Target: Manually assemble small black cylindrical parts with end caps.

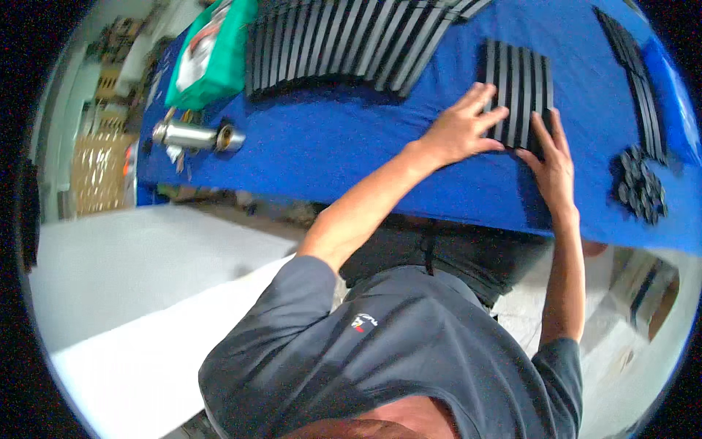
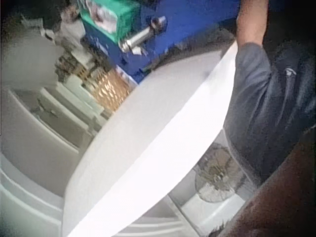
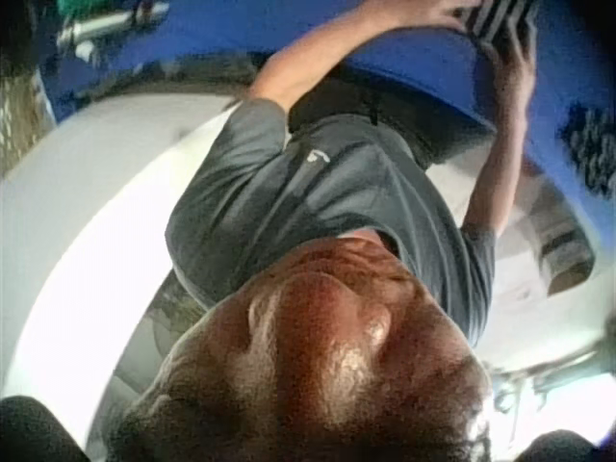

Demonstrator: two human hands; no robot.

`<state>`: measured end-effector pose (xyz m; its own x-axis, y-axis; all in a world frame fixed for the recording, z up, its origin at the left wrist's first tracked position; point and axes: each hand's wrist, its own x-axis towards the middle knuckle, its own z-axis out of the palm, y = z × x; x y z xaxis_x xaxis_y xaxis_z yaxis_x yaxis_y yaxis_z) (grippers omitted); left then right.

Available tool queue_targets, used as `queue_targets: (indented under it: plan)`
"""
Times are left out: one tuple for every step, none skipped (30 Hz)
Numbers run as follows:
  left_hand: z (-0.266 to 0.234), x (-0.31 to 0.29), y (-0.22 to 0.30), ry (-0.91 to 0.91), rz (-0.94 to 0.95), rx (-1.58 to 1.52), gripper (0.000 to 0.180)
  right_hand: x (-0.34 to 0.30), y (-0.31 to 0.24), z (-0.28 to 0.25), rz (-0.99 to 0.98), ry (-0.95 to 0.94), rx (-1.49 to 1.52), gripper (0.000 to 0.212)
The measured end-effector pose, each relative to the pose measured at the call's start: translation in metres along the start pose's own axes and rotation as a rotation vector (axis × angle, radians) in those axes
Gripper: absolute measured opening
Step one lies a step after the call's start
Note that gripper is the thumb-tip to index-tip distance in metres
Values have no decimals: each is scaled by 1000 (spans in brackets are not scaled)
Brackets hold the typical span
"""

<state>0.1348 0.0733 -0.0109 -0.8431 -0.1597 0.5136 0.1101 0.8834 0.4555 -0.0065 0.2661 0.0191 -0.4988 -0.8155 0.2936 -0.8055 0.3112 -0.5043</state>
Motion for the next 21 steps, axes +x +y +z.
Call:
queue_targets:
  plan:
    - [1, 0, -1, -3, 5, 9, 66, -1, 3, 2, -9, 11, -14, 74]
    - [1, 1, 1, -23, -13, -10, 69, -3, 2, 2, -12, 49, -43, 74]
    - [-1, 2, 4, -42, -27, -35, 72, -4, 1, 2, -12, 89, -75, 74]
    - [-5, 1, 4, -25, -26, -46, 78, -4, -1, 3, -30, 86, -65, 74]
    - [-9, -1, 4, -5, -42, -37, 81, -3, -3, 4, -10, 70, -22, 74]
    - [-12, -2, 5, -13, -61, -58, 79, -3, -3, 4, 19, 55, 15, 73]
    - [-18, -3, 7, -21, -78, -82, 76, -2, -1, 4, 13, 52, 16, 73]
    - [-18, -2, 5, -17, -81, -80, 76, -1, 2, 5, -10, 12, -9, 73]
    - [-17, -2, 2, -48, -69, -76, 72, -1, 2, 6, -30, -27, -34, 73]
    - [-16, -2, -1, -79, -54, -75, 68, 0, 0, 5, -31, -26, -36, 73]
    - [-15, -3, -3, -78, -48, -78, 68, 1, -3, 3, -18, -25, -20, 72]
    - [-10, 5, 1, -60, -26, -95, 65, -2, 0, -6, 17, -11, -23, 72]
    - [-3, 9, 6, -45, -5, -115, 62, -3, -5, -11, 30, 9, -6, 73]
    - [-5, 5, -1, 0, 63, -88, 63, 0, -14, -12, 47, 34, 6, 73]
    - [-8, 8, 5, 11, 34, -84, 68, 0, -13, -17, -12, 33, -96, 75]
    - [-15, 8, 10, -4, 2, -48, 73, 0, -7, -13, -43, 40, -58, 79]
    - [-22, 8, 10, -38, -41, -42, 74, 4, -8, -10, -69, 37, -75, 81]
    - [-26, 10, 10, -43, -53, -79, 72, 0, 0, -1, -86, 69, -52, 82]
    - [-23, 2, 3, 7, -67, -26, 71, 0, -4, 3, -29, 87, 52, 79]
    - [-20, 1, 1, 24, -146, -106, 69, -4, -2, 6, -27, 130, 36, 76]
    - [-21, 2, -1, 23, -169, -128, 66, -5, 0, 4, -51, 167, 36, 74]
